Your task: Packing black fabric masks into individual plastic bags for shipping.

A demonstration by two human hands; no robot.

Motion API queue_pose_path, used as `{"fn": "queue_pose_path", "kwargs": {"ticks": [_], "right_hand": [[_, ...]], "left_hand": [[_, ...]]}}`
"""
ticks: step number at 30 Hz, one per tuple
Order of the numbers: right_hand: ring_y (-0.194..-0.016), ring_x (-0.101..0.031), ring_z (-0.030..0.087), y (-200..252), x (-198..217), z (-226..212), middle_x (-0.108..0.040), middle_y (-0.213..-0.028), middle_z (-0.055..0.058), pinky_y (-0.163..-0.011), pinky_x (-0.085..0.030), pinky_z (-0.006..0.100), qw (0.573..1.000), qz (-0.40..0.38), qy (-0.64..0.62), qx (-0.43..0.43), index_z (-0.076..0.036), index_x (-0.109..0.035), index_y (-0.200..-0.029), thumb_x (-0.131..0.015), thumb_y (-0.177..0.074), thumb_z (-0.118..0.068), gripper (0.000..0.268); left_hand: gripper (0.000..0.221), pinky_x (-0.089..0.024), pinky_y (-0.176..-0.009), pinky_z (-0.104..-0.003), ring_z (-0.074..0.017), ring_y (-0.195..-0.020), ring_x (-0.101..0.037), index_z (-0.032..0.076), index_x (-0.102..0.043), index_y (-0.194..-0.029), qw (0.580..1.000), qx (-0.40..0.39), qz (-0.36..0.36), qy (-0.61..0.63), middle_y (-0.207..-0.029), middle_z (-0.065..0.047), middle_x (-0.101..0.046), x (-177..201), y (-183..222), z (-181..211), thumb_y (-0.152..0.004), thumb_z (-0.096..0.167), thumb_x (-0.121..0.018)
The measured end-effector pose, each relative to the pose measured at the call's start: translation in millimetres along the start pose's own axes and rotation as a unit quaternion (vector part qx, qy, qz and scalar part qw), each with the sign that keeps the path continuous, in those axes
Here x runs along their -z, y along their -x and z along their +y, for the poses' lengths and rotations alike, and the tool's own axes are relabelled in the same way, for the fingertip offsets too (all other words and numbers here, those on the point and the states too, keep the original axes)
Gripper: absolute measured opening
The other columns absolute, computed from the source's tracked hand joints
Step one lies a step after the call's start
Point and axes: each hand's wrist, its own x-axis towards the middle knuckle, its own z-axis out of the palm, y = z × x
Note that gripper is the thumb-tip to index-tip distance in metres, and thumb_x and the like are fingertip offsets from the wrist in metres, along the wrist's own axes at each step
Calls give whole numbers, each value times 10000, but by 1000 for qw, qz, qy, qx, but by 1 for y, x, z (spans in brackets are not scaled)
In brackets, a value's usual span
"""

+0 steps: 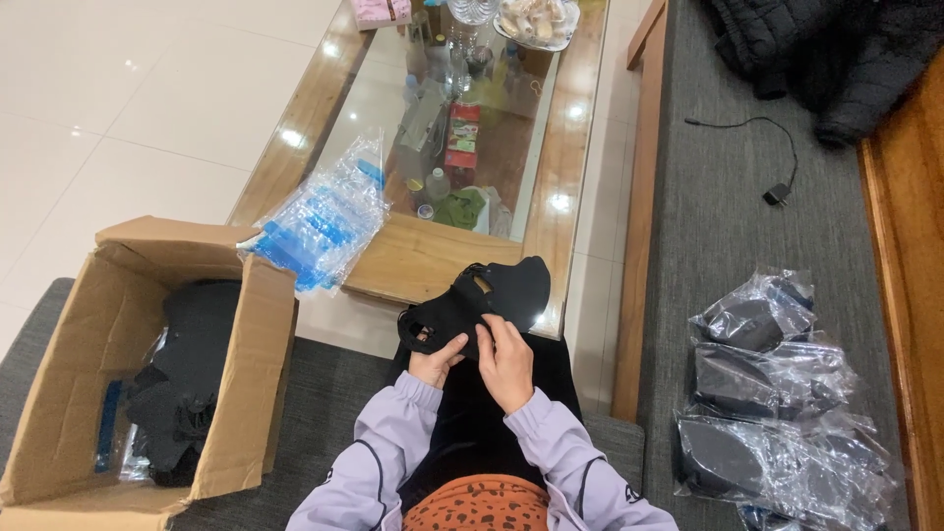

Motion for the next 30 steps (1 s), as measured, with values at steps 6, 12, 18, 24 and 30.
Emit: {"fn": "queue_pose_path", "kwargs": {"ticks": [6,12,18,24,30], "right_hand": [[-770,-716,371,-6,6,-6,-698,-812,152,-652,-575,406,997,2,-66,-40,-98,-700,-1110,-615,-1014,-161,142],[-681,-694,207,-26,26,-18,-720,-779,24,-636,-544,281,984,76,-159,-11,-164,-807,-951,-797,-873,-104,99],[-486,-571,135,-28,4,61,-668,-660,105,-387,-479,228,927,84,-276,-241,-38,-740,-980,-742,-939,-119,91],[-544,-611,112,-35,7,76,-680,-738,84,-344,-471,201,910,87,-277,-296,17,-709,-1121,-724,-929,-90,220],[-581,-618,133,-34,3,94,-672,-739,85,-472,-507,259,933,71,-195,-294,46,-633,-1291,-719,-948,-139,399]], "left_hand": [[511,-675,-617,-369,-264,-696,-771,110,-689,-1136,999,28,9,22,-971,-121,-779,-1,4,2,-704,2,-938],[479,-670,-691,-427,-281,-783,-771,93,-673,-1133,998,36,15,58,-1005,-118,-767,-2,2,3,-734,-11,-915],[285,-680,-689,-402,-318,-758,-779,140,-733,-1023,987,47,14,153,-956,-119,-785,9,1,12,-816,-29,-833],[317,-682,-661,-389,-351,-719,-772,125,-710,-986,986,14,35,163,-968,-137,-783,-1,12,16,-789,-95,-825],[329,-670,-583,-367,-326,-607,-754,169,-662,-902,986,24,22,161,-909,-107,-785,4,7,10,-792,-93,-827]]}}
